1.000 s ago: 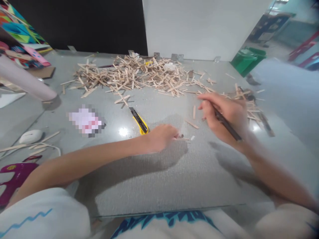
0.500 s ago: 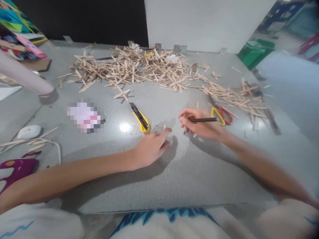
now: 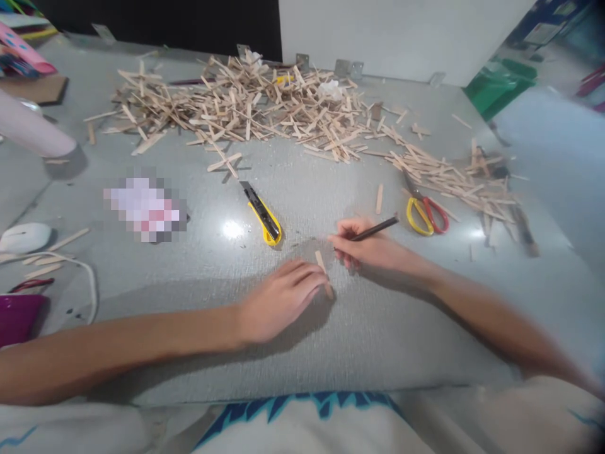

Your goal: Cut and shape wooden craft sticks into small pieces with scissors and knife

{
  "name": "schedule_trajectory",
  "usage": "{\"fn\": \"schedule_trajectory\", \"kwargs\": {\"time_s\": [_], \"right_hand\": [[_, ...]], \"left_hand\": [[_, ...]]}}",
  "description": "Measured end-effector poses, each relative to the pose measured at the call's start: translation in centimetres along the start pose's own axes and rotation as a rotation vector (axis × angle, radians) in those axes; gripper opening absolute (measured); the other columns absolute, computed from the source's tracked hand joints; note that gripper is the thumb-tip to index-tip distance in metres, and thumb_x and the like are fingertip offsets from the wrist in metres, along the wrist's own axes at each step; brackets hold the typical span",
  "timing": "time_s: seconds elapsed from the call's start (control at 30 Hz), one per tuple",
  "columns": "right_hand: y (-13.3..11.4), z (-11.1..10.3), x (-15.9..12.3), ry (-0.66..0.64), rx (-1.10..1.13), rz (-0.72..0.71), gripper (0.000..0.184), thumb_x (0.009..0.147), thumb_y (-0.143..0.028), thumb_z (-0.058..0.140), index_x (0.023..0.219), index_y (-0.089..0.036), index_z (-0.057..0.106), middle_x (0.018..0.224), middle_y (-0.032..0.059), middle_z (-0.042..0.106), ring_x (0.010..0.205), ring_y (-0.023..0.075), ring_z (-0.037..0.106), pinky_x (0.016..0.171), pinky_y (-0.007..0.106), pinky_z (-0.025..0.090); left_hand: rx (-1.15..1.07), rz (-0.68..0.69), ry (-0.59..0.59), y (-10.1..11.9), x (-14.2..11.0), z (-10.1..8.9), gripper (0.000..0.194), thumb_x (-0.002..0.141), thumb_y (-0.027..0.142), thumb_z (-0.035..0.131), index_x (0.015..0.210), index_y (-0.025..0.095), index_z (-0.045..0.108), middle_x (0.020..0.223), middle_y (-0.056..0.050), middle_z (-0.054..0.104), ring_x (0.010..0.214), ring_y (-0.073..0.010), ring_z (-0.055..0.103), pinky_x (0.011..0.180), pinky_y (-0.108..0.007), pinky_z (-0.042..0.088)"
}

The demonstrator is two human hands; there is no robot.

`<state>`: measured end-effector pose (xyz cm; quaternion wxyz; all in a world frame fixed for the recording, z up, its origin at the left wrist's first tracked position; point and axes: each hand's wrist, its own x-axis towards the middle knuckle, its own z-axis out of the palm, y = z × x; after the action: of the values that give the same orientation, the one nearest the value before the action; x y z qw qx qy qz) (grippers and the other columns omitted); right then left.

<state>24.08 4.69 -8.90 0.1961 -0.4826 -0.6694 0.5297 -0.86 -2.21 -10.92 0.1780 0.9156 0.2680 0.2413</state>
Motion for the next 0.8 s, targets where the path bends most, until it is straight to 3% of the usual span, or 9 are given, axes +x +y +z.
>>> {"fn": "schedule_trajectory", "kwargs": {"time_s": [0.13, 0.2, 0.3, 0.4, 0.57, 0.8], "right_hand": [[0.0, 0.7, -0.1, 0.042, -0.051, -0.091, 0.047, 0.105, -0.045, 0.067, 0.067, -0.022, 0.053, 0.053, -0.0028, 0.064, 0.044, 0.0108, 0.058, 0.044, 0.023, 0.042], [0.2, 1.0, -0.1, 0.04, -0.074, -0.122, 0.047, 0.106, -0.043, 0.066, 0.067, -0.023, 0.051, 0.052, -0.0032, 0.064, 0.044, 0.0104, 0.057, 0.046, 0.024, 0.041], [0.7, 1.6, -0.1, 0.061, -0.1, -0.156, 0.045, 0.106, -0.039, 0.065, 0.067, -0.023, 0.05, 0.05, -0.0037, 0.062, 0.043, 0.0103, 0.056, 0.046, 0.024, 0.038], [1.0, 2.3, -0.2, 0.084, -0.075, -0.162, 0.043, 0.106, -0.038, 0.065, 0.069, -0.023, 0.049, 0.051, -0.0035, 0.062, 0.042, 0.0105, 0.056, 0.045, 0.024, 0.038], [0.8, 2.8, -0.3, 0.115, -0.098, -0.179, 0.042, 0.105, -0.032, 0.062, 0.067, -0.023, 0.048, 0.048, -0.0046, 0.057, 0.042, 0.0089, 0.049, 0.045, 0.023, 0.035], [1.2, 2.8, -0.2, 0.112, -0.065, -0.165, 0.043, 0.106, -0.034, 0.063, 0.067, -0.023, 0.048, 0.048, -0.0047, 0.057, 0.041, 0.0087, 0.048, 0.044, 0.023, 0.035]], "left_hand": [[0.26, 0.015, -0.022, -0.5, 0.1, 0.2, 0.021, 0.112, 0.031, 0.057, 0.123, 0.018, 0.068, 0.137, -0.017, 0.069, 0.131, -0.0367, 0.061, 0.105, -0.053, 0.052], [0.276, 0.007, -0.042, -0.8, 0.1, 0.3, 0.022, 0.113, 0.035, 0.055, 0.121, 0.019, 0.069, 0.141, -0.017, 0.068, 0.136, -0.0372, 0.06, 0.11, -0.057, 0.048], [0.264, -0.027, -0.023, -1.0, 0.0, 0.7, 0.019, 0.112, 0.021, 0.049, 0.122, 0.017, 0.064, 0.15, -0.018, 0.064, 0.143, -0.0349, 0.056, 0.119, -0.059, 0.042], [0.232, -0.053, 0.006, -0.9, -0.4, 0.9, 0.029, 0.104, 0.01, 0.047, 0.13, 0.014, 0.059, 0.155, -0.023, 0.058, 0.147, -0.0363, 0.052, 0.121, -0.06, 0.04], [0.211, -0.001, -0.064, -0.7, -1.0, 0.8, 0.026, 0.099, 0.018, 0.058, 0.125, 0.019, 0.062, 0.148, -0.021, 0.059, 0.148, -0.0432, 0.048, 0.124, -0.072, 0.033], [0.215, -0.009, -0.105, -1.0, -0.9, 0.7, 0.036, 0.096, 0.009, 0.057, 0.128, 0.023, 0.064, 0.15, -0.019, 0.057, 0.148, -0.0409, 0.047, 0.123, -0.074, 0.033]]}}
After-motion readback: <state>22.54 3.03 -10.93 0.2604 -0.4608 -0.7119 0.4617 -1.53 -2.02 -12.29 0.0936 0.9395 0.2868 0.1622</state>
